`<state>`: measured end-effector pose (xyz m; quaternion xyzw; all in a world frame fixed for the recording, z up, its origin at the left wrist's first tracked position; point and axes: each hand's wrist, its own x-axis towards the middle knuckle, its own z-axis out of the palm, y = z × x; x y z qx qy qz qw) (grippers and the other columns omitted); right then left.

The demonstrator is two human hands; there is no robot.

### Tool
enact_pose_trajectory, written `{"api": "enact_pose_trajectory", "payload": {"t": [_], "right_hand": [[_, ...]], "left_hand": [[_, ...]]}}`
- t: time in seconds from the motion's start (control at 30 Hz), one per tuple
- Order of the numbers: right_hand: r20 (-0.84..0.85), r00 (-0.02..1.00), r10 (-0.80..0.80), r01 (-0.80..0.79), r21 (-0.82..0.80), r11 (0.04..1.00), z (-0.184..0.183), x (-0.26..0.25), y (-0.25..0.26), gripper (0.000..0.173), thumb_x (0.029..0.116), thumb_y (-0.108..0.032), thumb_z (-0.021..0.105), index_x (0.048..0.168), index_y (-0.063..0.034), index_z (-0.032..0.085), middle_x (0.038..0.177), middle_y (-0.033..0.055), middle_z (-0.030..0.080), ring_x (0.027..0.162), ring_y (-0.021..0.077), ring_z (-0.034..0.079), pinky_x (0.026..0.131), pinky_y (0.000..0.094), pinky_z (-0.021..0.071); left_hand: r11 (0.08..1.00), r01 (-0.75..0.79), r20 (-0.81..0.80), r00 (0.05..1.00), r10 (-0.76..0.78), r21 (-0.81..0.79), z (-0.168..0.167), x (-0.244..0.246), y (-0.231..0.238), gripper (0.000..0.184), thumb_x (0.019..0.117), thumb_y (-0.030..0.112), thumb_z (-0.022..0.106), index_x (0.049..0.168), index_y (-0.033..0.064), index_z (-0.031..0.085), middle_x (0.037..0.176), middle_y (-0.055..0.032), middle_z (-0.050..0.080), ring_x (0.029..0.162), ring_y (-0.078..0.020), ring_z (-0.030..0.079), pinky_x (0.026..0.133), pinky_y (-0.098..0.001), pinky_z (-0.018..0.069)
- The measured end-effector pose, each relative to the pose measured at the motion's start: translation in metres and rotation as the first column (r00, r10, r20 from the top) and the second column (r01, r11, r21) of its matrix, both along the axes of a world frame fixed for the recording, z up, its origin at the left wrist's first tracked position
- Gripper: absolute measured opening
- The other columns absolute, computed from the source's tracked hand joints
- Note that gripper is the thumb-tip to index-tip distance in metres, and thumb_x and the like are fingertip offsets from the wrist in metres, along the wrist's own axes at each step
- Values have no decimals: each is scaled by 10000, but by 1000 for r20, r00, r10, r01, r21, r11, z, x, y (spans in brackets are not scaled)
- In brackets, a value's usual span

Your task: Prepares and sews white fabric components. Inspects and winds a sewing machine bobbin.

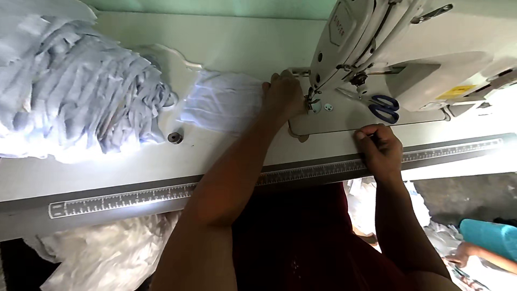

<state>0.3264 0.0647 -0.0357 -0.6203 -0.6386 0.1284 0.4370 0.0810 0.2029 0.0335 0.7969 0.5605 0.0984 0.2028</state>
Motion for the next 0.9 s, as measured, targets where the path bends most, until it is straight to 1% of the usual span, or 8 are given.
{"api": "enact_pose_trajectory", "payload": {"t": [0.17, 0.3, 0.4, 0.53, 0.63, 0.77, 0.83, 0.9], "right_hand": [[12, 1000, -3, 3, -15, 1000, 1, 0, 1, 196, 970, -237, 616, 1034, -69, 696, 977, 35, 639, 865, 102, 588, 750, 296, 495], [24, 1000, -12, 12, -15, 1000, 1, -1, 0, 193, 967, -236, 616, 1029, -71, 696, 980, 37, 641, 876, 100, 590, 758, 295, 493], [37, 999, -7, 8, -4, 1000, 0, 0, 1, 200, 965, -237, 608, 1027, -70, 698, 970, 44, 648, 875, 128, 593, 760, 329, 495], [53, 998, -15, 15, -4, 1000, 0, -1, 0, 209, 968, -249, 605, 1027, -71, 698, 966, 43, 643, 871, 129, 595, 749, 328, 498], [64, 998, -22, 23, -17, 1000, 1, -1, -1, 217, 966, -256, 602, 1029, -71, 697, 977, 53, 640, 875, 142, 597, 744, 345, 498], [78, 997, -11, 11, 9, 1000, -2, 0, -2, 216, 968, -246, 601, 1025, -66, 706, 1000, 73, 640, 903, 167, 604, 763, 362, 509], [84, 996, -8, 6, 24, 1000, -3, -1, -2, 215, 969, -233, 608, 1022, -50, 706, 1003, 91, 644, 907, 189, 604, 770, 377, 512], [97, 995, -4, 1, 30, 1000, -2, -1, -3, 220, 972, -234, 617, 1024, -41, 706, 1019, 109, 649, 925, 215, 608, 786, 400, 517]], "left_hand": [[997, -79, 90, 993, 77, 19, 9, -17, 4, 208, 1031, 195, 566, 1141, 93, 710, 1382, -110, 555, 1335, -330, 466, 1028, -592, 375], [984, -148, 79, 987, 140, 104, 5, -21, 8, 200, 1008, 130, 574, 1155, 80, 700, 1391, -103, 546, 1318, -328, 475, 1019, -580, 377], [952, -235, 81, 971, 223, 196, 1, -29, 16, 229, 991, 98, 575, 1175, 32, 694, 1398, -144, 552, 1316, -377, 479, 1005, -614, 384], [913, -330, 6, 941, 338, 239, -7, -41, 28, 243, 963, 71, 590, 1177, 38, 700, 1411, -133, 538, 1308, -373, 474, 999, -586, 383], [913, -330, -46, 936, 350, 239, -12, -41, 31, 230, 958, 83, 591, 1152, 23, 698, 1381, -146, 553, 1292, -380, 483, 994, -584, 385], [910, -338, -70, 929, 364, 240, -14, -38, 33, 253, 974, 98, 573, 1180, 8, 690, 1365, -169, 560, 1292, -389, 487, 993, -592, 387], [907, -345, -37, 931, 364, 240, -11, -37, 30, 254, 1003, 143, 553, 1175, 24, 696, 1355, -175, 573, 1298, -393, 489, 994, -598, 383], [939, -278, 58, 960, 272, 201, -3, -35, 20, 241, 1008, 178, 570, 1148, 51, 719, 1357, -186, 580, 1323, -407, 468, 1029, -626, 350]]}}
